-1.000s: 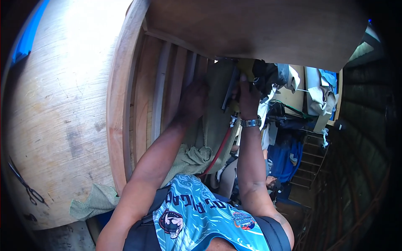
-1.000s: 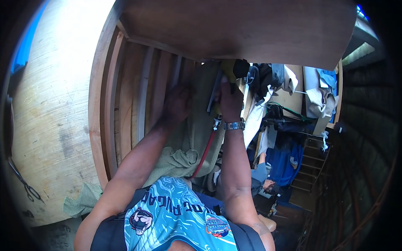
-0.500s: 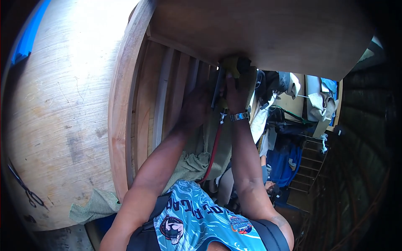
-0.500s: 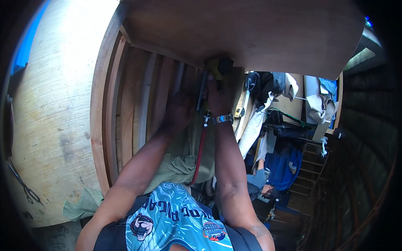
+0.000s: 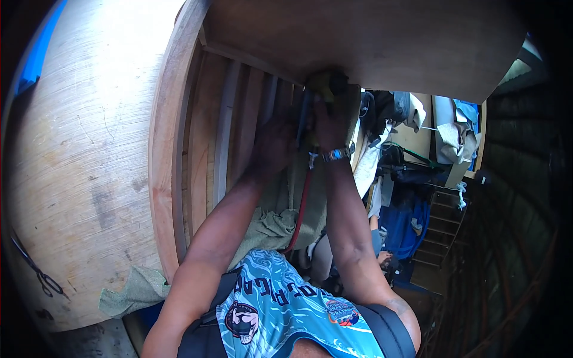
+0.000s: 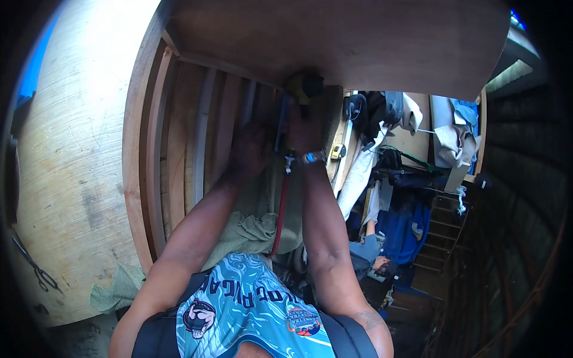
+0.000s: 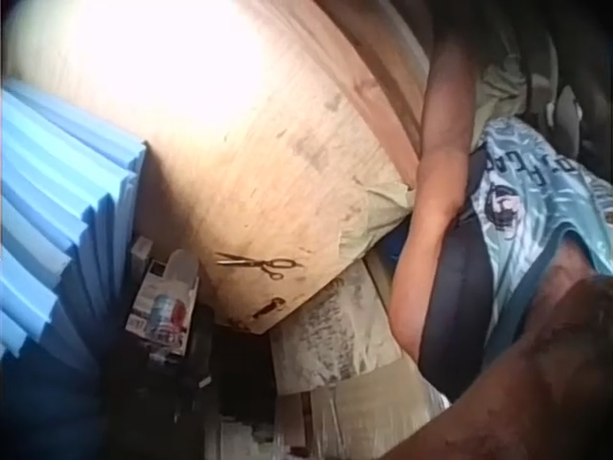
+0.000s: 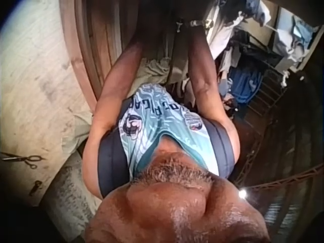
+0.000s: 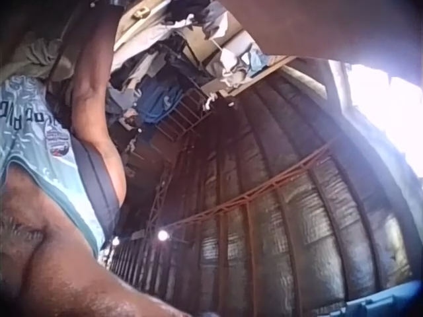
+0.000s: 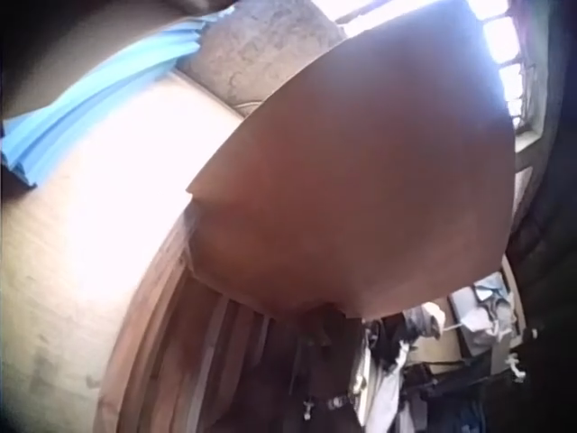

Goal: Stapling fabric to a wooden furniture frame using a pneumatic staple gun.

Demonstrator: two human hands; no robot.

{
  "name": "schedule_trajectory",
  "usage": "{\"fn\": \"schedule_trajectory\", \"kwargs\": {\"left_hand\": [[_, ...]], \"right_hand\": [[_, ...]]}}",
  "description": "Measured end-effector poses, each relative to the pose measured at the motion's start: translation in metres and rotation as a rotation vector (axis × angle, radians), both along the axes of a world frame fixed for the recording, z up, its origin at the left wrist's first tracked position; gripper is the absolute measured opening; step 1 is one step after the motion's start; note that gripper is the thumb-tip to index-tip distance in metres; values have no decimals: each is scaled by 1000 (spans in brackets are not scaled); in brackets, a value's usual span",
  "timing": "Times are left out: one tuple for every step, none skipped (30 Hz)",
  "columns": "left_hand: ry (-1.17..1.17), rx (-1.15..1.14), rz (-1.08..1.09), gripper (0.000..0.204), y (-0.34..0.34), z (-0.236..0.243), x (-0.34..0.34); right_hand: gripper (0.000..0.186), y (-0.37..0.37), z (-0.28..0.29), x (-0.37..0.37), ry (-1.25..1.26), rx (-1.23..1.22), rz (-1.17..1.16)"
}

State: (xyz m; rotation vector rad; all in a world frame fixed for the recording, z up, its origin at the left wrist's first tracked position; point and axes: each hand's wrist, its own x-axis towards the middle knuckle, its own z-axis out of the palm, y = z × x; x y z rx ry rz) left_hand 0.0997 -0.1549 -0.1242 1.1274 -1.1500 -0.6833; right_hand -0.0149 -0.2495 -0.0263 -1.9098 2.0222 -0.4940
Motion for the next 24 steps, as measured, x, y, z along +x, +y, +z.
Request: {"fn": "schedule_trajectory", "kwargs": {"left_hand": [[-5,4,8,33,1,-4,-1],[-13,19,7,35,2,-10,-5],[-9,14,-7,37,0,-5,-11],[-10,16,-8,37,0,-2,-11],[-56,38,48,40,0,5,-9],[-102,61,103,44,0,10,-9],[-99,59,96,44,1,12,-7],[-185,68,15,48,0,15,-7],[-282,86,-56,52,-1,12,-6],[-286,86,-56,52,0,11,-5],[-366,85,-150,53,-1,11,-7],[-450,89,-244,54,-1,10,-8],[-453,88,-242,54,-1,9,-7],[-449,70,-240,53,2,1,0],[-422,21,-251,53,1,5,0],[-416,9,-256,53,0,10,0],[-382,62,-325,51,-3,16,5],[-348,115,-394,49,-5,21,8],[-348,115,-388,49,-9,27,6],[-232,209,-433,41,-13,35,5],[-113,299,-478,34,-18,40,6],[-113,300,-469,34,-26,40,11],[-212,339,-345,34,-40,42,16],[-312,375,-215,34,-57,41,19]], "right_hand": [[39,7,10,6,-126,62,-22],[39,27,38,34,-242,130,-127],[38,35,62,25,-269,167,-157],[38,39,81,10,-305,217,-191],[35,44,101,-6,-444,257,-102],[31,53,120,-4,-508,260,-93],[29,61,142,4,-573,263,-82],[27,65,160,0,-522,273,-19],[27,68,172,3,-484,284,9],[27,71,182,8,-446,296,39],[30,72,195,11,-294,311,79],[31,72,201,20,-59,327,64],[33,71,206,31,176,340,50],[38,70,197,46,318,322,263],[45,67,199,54,686,268,500],[48,63,192,56,855,196,616],[52,57,182,56,1015,121,746],[52,53,177,55,1244,109,804],[56,49,174,54,1327,203,765],[59,43,170,55,1406,294,734],[58,38,171,52,1429,280,775],[58,36,172,51,1430,274,783],[57,36,174,47,1454,256,748],[57,35,176,44,1476,231,715]]}}
